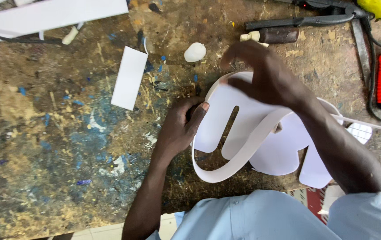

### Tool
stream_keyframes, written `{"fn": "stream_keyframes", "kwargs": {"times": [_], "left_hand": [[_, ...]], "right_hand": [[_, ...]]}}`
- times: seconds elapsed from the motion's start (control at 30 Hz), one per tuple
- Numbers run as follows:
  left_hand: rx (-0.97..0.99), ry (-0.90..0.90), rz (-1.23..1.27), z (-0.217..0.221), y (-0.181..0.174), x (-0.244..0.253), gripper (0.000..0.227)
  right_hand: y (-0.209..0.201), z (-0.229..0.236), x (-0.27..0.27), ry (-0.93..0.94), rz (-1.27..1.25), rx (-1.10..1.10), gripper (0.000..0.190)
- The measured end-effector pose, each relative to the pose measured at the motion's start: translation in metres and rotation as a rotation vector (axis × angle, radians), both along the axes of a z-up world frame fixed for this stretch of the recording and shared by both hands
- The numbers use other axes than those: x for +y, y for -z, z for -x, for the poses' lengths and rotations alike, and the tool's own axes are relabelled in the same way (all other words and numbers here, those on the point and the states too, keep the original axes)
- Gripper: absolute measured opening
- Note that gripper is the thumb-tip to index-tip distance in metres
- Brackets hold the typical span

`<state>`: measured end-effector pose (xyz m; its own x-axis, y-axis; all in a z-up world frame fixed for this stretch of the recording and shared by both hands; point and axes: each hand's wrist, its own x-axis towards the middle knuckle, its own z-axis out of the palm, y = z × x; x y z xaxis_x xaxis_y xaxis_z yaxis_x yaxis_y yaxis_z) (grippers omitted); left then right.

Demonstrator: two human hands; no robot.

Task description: The person assembles white plastic components on a workbench. They apply glue from a small bottle to the edges of the parts and press them together to form a larger structure.

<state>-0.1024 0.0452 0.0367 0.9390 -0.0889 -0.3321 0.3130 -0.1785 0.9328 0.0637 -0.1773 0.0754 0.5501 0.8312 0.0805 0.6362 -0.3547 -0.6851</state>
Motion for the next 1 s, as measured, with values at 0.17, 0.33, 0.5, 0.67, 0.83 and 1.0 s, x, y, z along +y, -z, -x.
{"fn": "stream_keyframes", "kwargs": {"times": [0.17, 0.33, 0.5, 0.67, 0.83, 1.0], "left_hand": [[0.061, -0.012, -0.019, -0.006, -0.002, 0.000, 0.051], [-0.061, -0.069, -0.038, -0.005, 0.006, 0.001, 0.033], [0.042, 0.069, -0.042, 0.000, -0.004, 0.014, 0.055], [0.188, 0.147, -0.073, 0.011, 0.005, 0.014, 0.060], [0.199, 0.089, -0.070, 0.012, 0.007, 0.012, 0.044], [0.176, 0.071, 0.027, 0.011, 0.009, 0.016, 0.032]], "right_hand": [[0.012, 0.019, 0.006, -0.312, 0.367, -0.372, 0.073], [0.016, 0.009, 0.036, -0.459, 0.372, -0.462, 0.055], [0.025, 0.008, 0.038, -0.414, 0.454, -0.427, 0.048], [0.028, 0.011, 0.037, -0.421, 0.535, -0.465, 0.050], [0.026, 0.010, 0.046, -0.399, 0.558, -0.483, 0.051], [0.027, 0.010, 0.047, -0.390, 0.562, -0.441, 0.042]]}}
